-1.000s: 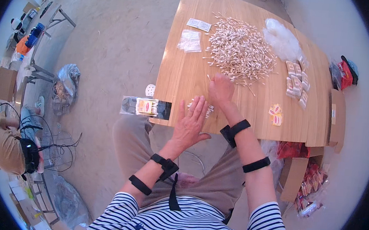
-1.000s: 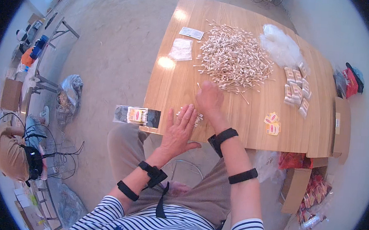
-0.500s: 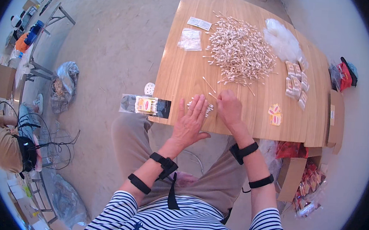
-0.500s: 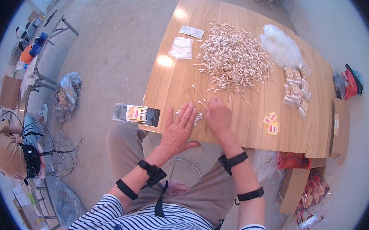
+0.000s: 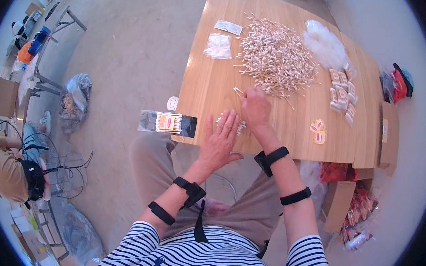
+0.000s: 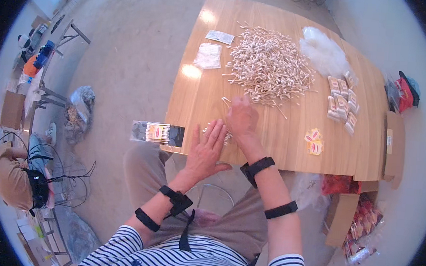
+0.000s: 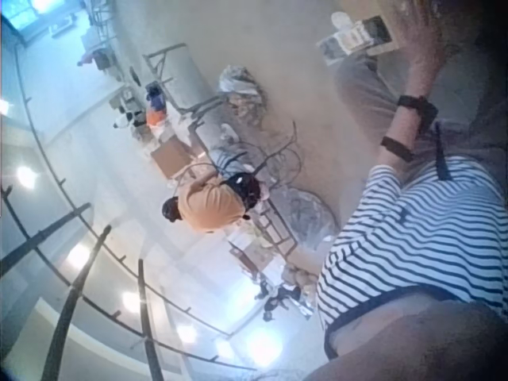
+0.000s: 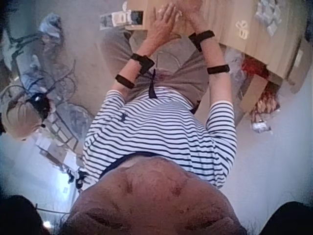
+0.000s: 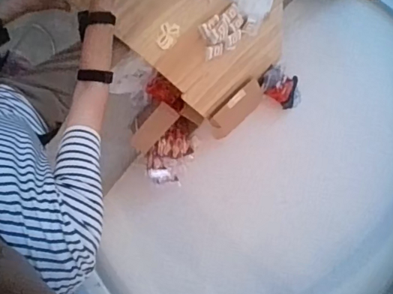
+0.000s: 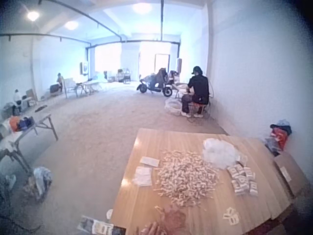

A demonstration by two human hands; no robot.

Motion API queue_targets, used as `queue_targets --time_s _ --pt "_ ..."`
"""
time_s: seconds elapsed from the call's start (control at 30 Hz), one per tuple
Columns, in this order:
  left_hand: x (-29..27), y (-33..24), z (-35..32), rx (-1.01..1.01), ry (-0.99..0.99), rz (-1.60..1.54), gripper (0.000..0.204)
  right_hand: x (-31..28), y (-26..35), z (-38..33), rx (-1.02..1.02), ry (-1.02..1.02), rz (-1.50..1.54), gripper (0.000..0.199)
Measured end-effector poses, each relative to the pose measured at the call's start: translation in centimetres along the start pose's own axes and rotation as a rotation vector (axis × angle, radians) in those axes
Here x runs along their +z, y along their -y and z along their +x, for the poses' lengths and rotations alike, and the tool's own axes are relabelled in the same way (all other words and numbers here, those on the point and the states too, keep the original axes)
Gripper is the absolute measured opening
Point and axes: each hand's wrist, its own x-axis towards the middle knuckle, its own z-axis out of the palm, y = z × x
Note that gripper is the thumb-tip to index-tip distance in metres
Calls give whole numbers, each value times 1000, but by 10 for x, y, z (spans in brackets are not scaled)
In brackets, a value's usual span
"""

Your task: Sort and arrange cotton swabs on a table and place them into small plastic containers.

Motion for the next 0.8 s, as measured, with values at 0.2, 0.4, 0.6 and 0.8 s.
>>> queue_targets --time_s 0.2,0.4,0.6,0.8 --pt "-3 -1 0 7 10 2 129 0 -1 -4 -3 -78 55 16" --pt "-2 -2 0 4 19 20 128 5 -9 -4 -119 -108 51 12" --pt "0 -1 0 -2 6 20 130 -3 -11 -25 -162 -23 134 4" --pt "3 0 0 0 11 21 132 -9 -18 -43 -227 32 208 6"
